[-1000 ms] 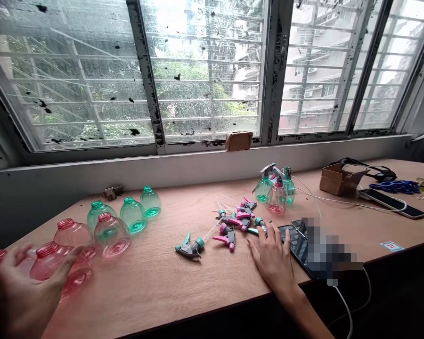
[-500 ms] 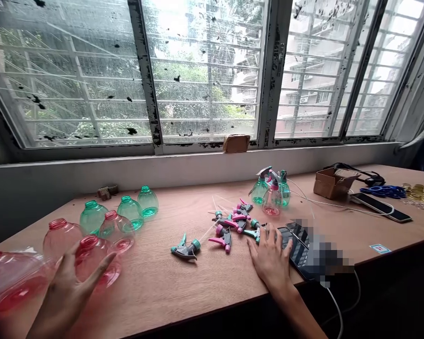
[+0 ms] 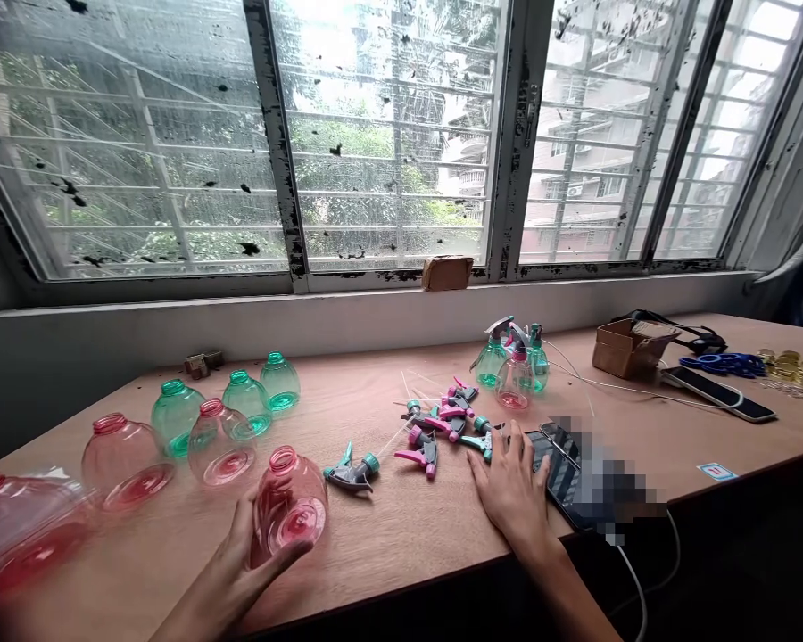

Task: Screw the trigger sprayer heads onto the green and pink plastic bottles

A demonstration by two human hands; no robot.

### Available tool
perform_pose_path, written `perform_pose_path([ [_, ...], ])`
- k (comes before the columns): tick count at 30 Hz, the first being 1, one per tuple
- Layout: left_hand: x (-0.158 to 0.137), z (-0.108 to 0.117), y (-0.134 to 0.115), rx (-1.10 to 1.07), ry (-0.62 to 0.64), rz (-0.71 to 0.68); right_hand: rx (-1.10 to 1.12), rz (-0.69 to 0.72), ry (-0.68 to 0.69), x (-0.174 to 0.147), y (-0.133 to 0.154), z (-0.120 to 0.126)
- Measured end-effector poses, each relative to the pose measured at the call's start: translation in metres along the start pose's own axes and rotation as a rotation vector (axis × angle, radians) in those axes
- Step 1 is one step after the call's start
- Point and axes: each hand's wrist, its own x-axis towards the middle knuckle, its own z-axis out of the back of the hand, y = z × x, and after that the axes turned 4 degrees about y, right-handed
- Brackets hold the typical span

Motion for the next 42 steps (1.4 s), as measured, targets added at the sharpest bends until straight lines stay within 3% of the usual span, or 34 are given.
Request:
perform_pose_path([
  [5, -0.002, -0.005, -0.01, -0.082, 0.048, -0.002, 0.005, 0.098, -0.147, -0.002, -0.002, 0.005],
  [8, -0.002, -0.01, -0.025, -0.116, 0.066, 0.042, 0.13, 0.212, -0.149, -0.006, 0.005, 0.009],
  [12, -0.001, -0.018, -0.041, -0.098, 0.159, 0.023, 0.323, 0.466, -0.04, -0.016, 0.029, 0.013],
  [16, -0.001, -0.022, -0.044, -0.056, 0.19, -0.001, 0.435, 0.625, 0.178, -0.02, 0.053, 0.021],
  [19, -0.004, -0.025, -0.039, -0.042, 0.148, -0.014, 0.494, 0.657, 0.285, -0.019, 0.059, 0.029],
  [23, -0.006, -0.026, -0.031, -0.117, 0.052, 0.03, 0.545, 0.652, 0.271, -0.017, 0.056, 0.033],
  [28, -0.003, -0.018, -0.025, -0.247, 0.138, 0.053, 0.573, 0.55, 0.277, -0.016, 0.051, 0.026],
  [34, -0.005, -0.018, -0.026, -0.261, 0.136, 0.006, 0.657, 0.572, 0.381, -0.013, 0.049, 0.027],
  [42, -0.008, -0.02, -0.028, -0.294, 0.114, 0.003, 0.711, 0.571, 0.295, -0.015, 0.045, 0.03],
])
